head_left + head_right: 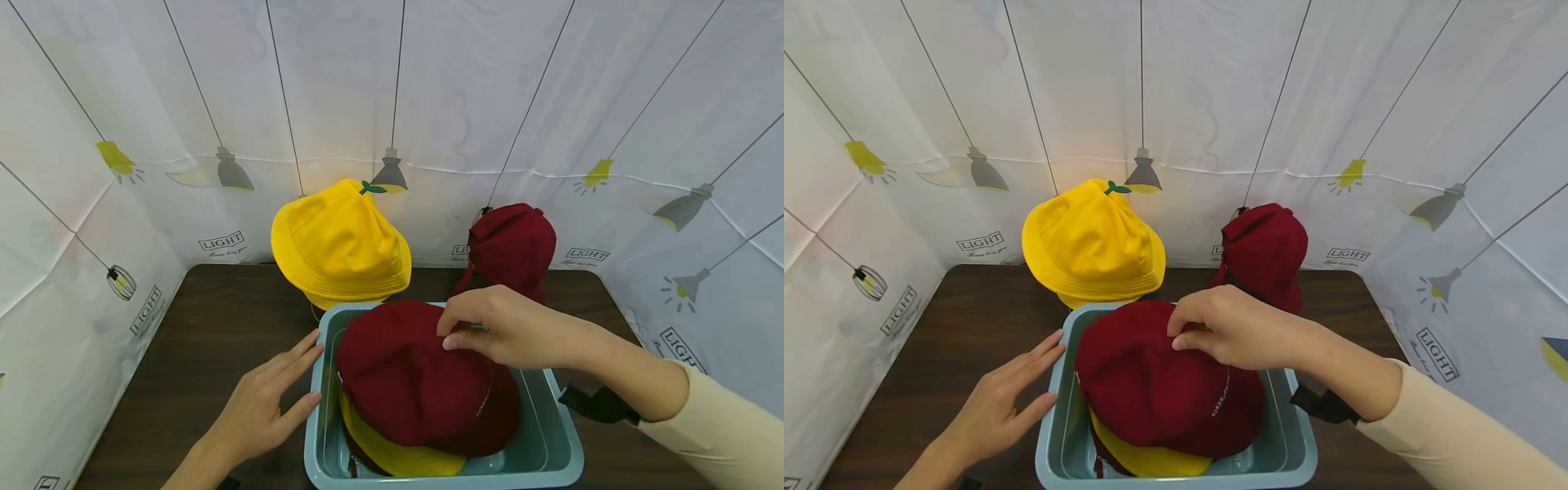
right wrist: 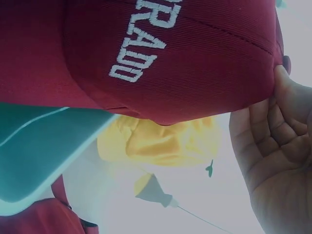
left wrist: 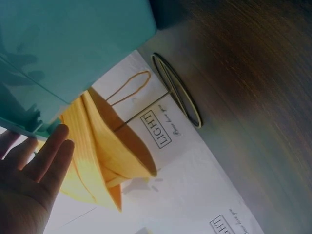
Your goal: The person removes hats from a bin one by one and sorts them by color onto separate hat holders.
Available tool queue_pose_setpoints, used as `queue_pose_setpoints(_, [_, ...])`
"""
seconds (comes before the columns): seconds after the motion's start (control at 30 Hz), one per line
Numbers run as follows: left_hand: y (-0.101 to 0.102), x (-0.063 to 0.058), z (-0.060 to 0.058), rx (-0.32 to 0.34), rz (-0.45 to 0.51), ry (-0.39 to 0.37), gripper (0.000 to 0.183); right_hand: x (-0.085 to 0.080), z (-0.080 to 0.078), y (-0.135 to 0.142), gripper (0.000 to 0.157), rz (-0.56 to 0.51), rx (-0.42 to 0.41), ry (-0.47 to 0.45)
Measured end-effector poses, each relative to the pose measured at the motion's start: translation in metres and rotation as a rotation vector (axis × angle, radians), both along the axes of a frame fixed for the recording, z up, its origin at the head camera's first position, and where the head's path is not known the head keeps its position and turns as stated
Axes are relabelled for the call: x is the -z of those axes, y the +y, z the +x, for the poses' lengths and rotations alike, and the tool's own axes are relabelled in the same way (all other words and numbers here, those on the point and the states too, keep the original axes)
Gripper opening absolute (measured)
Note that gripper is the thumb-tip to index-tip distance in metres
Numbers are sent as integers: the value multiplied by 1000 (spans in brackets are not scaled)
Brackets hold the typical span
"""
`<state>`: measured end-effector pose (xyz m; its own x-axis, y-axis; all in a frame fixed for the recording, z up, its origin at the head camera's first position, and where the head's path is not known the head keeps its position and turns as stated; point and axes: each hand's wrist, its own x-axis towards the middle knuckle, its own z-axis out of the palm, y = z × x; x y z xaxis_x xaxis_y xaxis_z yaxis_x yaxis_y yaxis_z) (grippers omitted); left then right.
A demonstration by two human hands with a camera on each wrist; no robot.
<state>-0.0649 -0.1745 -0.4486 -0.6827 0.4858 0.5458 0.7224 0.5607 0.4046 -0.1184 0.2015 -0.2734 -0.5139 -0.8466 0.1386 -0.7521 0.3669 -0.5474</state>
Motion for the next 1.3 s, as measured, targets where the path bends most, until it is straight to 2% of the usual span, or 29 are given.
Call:
queue_pose_setpoints(0.43, [1,0,1,1,-3,-13,68,-14,4,8,17,-60,35,17])
queue_pose_setpoints(0.9, [1,0,1,-3,0,-16,67,-34,5,15,29,-116,73,78])
queue_pose_setpoints(1.13, [1,-1,2,-15,-14,-35,68,-48,4,18,34,-131,110,148])
queue_pose_setpoints(1.3, [1,-2,2,-18,-21,-36,68,-57,2,25,39,-175,107,215])
